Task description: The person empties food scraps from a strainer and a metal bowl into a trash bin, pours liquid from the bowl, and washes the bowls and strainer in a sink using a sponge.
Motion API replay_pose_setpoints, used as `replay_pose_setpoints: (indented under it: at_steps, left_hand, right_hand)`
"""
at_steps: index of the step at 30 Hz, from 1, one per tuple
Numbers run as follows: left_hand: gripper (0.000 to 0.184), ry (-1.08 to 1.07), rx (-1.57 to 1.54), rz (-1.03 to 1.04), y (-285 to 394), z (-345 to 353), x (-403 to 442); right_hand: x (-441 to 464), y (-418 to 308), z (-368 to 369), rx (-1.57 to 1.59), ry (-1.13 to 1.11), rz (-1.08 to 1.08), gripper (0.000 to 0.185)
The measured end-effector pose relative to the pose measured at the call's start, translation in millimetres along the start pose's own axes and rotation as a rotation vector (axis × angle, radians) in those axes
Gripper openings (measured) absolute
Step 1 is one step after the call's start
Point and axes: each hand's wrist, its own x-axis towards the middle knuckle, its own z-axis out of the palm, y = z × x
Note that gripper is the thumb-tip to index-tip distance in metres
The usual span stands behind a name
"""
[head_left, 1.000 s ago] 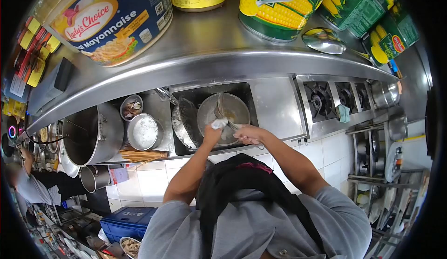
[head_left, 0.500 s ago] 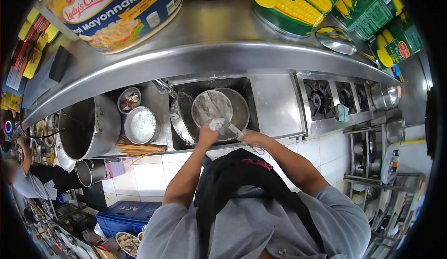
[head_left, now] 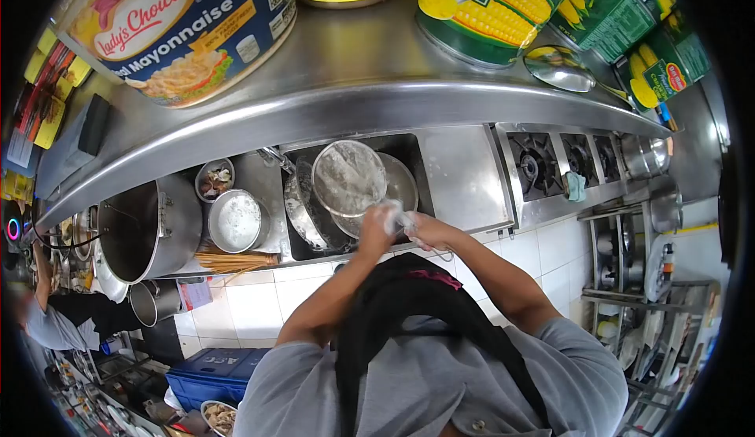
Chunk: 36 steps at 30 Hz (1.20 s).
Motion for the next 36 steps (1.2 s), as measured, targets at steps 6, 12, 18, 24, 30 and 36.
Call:
replay_pose_setpoints:
  at_steps: [6, 12, 18, 24, 30, 36]
  left_hand:
    - [0.057, 0.349, 0.181, -0.291, -40, -57, 72]
    - [0.057, -0.047, 0.057, 0.119, -75, -12, 60]
    - [0.051, 0.252, 0.054, -0.337, -47, -16, 89]
    - [0.050, -0.008, 0.205, 0.092, -62, -24, 98]
    - [0.051, 0.079, -0.108, -0.137, -33, 42, 82]
    - [0.048, 0.259, 0.244, -0.117, -36, 28, 110]
  right_hand:
    - [-34, -15, 14, 0.188, -0.018, 0.132, 0.020]
    - [-65, -68, 6, -0.003, 0.031, 0.165, 0.033]
    - [-55, -35, 2, 0.005, 0.008, 0.197, 0.030]
    - [-78, -35, -11, -0.062, 0.064, 0.149, 0.022]
    - [-70, -19, -24, 0.050, 0.199, 0.157, 0.027]
    - [-125, -21, -29, 0.208, 0.165, 0.093, 0.024]
